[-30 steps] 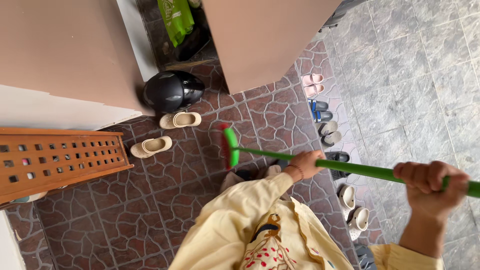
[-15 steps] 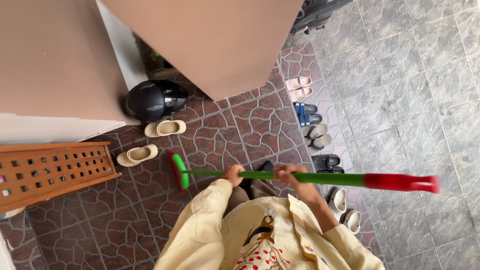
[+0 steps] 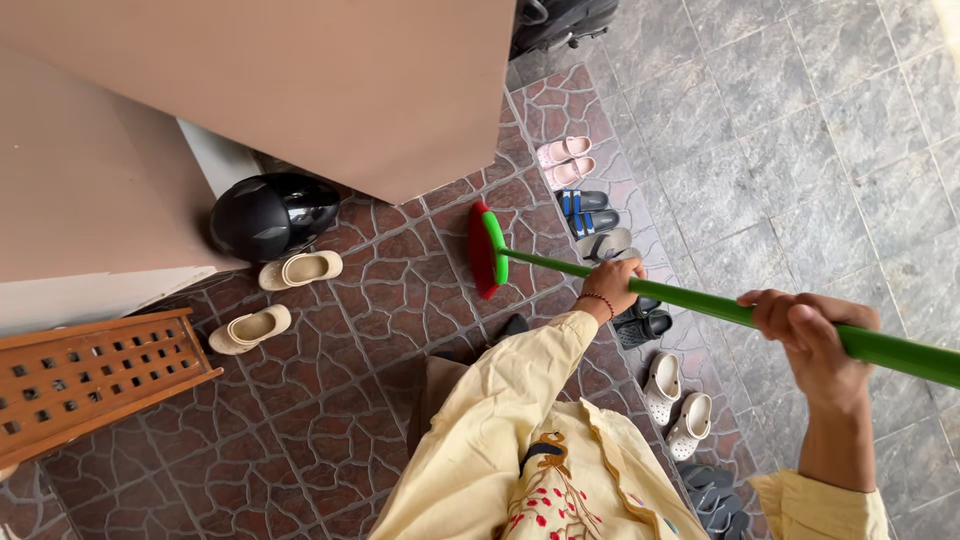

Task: The person sweeps the tiled floor using a broom, gathering debris near a shoe rack and under objects.

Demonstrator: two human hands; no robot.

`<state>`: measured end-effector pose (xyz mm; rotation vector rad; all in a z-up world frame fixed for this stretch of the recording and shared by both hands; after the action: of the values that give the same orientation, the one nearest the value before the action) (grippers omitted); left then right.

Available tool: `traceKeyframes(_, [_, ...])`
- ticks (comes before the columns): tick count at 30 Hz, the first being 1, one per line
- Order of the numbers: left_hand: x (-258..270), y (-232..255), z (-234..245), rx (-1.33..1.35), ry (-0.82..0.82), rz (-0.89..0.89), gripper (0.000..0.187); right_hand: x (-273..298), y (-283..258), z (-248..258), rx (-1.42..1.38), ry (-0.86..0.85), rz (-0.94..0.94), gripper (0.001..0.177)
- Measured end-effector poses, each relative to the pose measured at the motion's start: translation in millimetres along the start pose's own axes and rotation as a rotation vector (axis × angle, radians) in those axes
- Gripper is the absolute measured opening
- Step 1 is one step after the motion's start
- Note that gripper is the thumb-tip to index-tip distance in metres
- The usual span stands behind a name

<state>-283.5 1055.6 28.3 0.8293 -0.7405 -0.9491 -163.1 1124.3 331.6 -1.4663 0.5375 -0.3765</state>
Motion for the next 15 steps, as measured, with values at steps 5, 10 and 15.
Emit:
traceKeyframes(5, [8.2, 43.4, -0.2, -0.042, -0.208, 0.035, 0.013, 23.5, 7.3, 70.7, -0.186, 0.179, -0.001, 0.058])
traceKeyframes(10, [56.8, -6.7, 39.7, -0.063, -0.189, 0.108, 0.015, 26.9, 72.8, 65.4, -0.134, 0.327, -0.014, 0.055])
traceKeyframes(15, [117.2, -158.0, 86.6, -0.162, -0.154, 0.303, 0.007, 29.0, 169.7, -78.1, -0.359, 0.181, -0.094, 0.044])
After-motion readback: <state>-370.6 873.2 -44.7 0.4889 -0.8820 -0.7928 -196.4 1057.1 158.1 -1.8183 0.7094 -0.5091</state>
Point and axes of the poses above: each hand's wrist, its own x-axis away from the middle knuckle, its own z-axis out of the back of the hand, y = z × x, the point moved 10 cm from there along -x, towards the middle knuckle, and after that the axes turned 3 degrees about -z, right-handed, at the moved point
